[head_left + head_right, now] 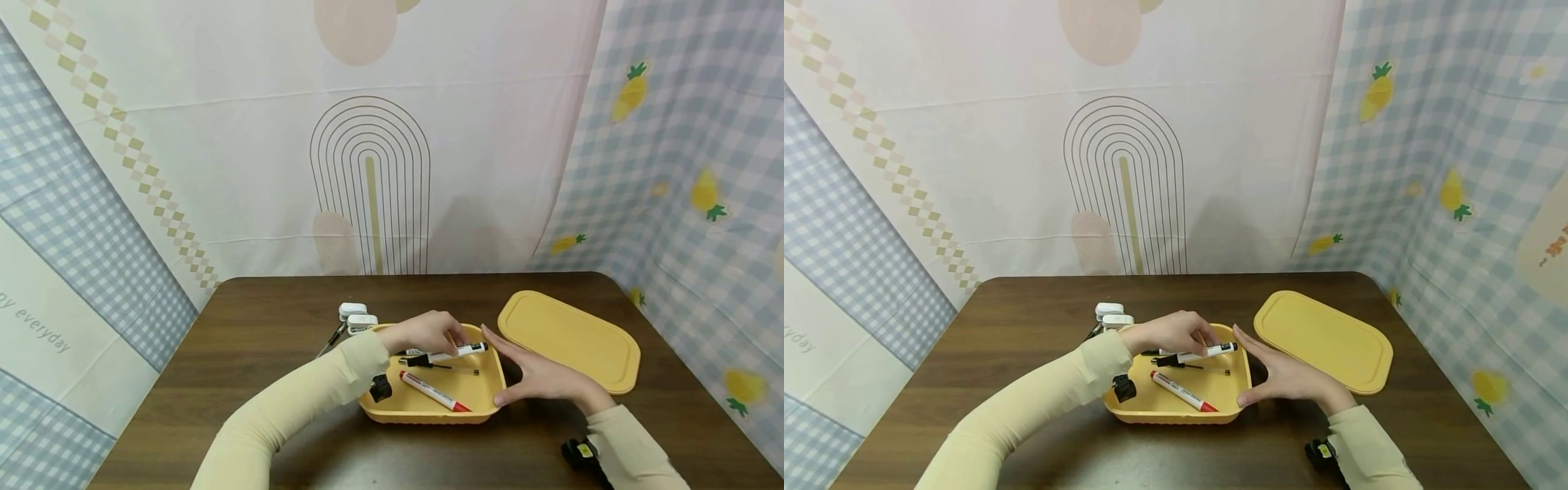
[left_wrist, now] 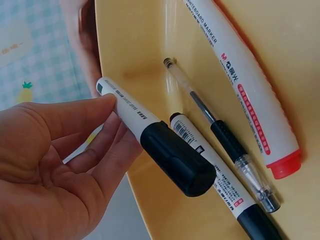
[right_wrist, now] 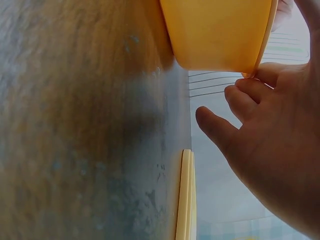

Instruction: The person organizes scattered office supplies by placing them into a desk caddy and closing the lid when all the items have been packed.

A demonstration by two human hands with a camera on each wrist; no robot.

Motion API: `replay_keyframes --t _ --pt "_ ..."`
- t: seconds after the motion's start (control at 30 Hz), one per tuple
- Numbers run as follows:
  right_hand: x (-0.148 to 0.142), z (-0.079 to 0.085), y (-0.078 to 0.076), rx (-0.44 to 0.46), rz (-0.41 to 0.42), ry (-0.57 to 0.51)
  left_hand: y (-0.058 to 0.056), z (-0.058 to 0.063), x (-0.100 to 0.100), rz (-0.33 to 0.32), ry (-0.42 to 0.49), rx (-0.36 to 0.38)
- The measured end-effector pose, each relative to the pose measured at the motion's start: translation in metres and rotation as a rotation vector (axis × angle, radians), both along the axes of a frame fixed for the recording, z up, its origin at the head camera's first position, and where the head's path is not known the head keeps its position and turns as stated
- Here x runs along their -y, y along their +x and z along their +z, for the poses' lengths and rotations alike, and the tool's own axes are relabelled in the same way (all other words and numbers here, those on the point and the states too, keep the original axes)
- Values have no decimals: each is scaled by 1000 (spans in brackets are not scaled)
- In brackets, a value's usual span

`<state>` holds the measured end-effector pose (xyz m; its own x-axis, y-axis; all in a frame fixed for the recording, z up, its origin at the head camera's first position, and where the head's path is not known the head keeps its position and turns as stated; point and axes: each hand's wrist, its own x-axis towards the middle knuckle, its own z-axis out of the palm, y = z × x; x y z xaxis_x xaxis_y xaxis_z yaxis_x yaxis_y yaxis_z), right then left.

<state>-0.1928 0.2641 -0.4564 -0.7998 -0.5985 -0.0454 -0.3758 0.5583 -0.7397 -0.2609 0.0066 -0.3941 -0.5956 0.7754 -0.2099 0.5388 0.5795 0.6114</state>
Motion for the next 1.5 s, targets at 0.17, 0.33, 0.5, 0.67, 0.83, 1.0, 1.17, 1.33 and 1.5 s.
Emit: replay_keyframes --t 0.17,0.33,0.5,0.67,0.83,1.0,1.17,1.33,1.5 --pt "-1 -1 1 10 3 -8 0 -5 -2 -5 -11 6" --pt "-2 -3 2 -4 0 6 1 -7 -4 -5 -26 1" --pt "-2 -3 2 -22 -6 9 1 -9 -4 -2 -30 -7" --pt "-2 -3 2 -19 -8 8 0 -12 -4 1 -34 14" --pt "-2 -1 2 -11 -12 13 -2 -14 -4 -1 -40 27" --pt "-1 2 1 -16 -27 16 -5 -15 -5 -15 -44 10" --pt "-2 3 1 -16 -32 18 -4 -15 -6 -18 -45 24" --pt "-1 2 1 -19 -28 15 -4 -20 -8 -3 -62 35" --pt "1 2 1 -30 -21 16 -3 -23 -8 -21 -86 10"
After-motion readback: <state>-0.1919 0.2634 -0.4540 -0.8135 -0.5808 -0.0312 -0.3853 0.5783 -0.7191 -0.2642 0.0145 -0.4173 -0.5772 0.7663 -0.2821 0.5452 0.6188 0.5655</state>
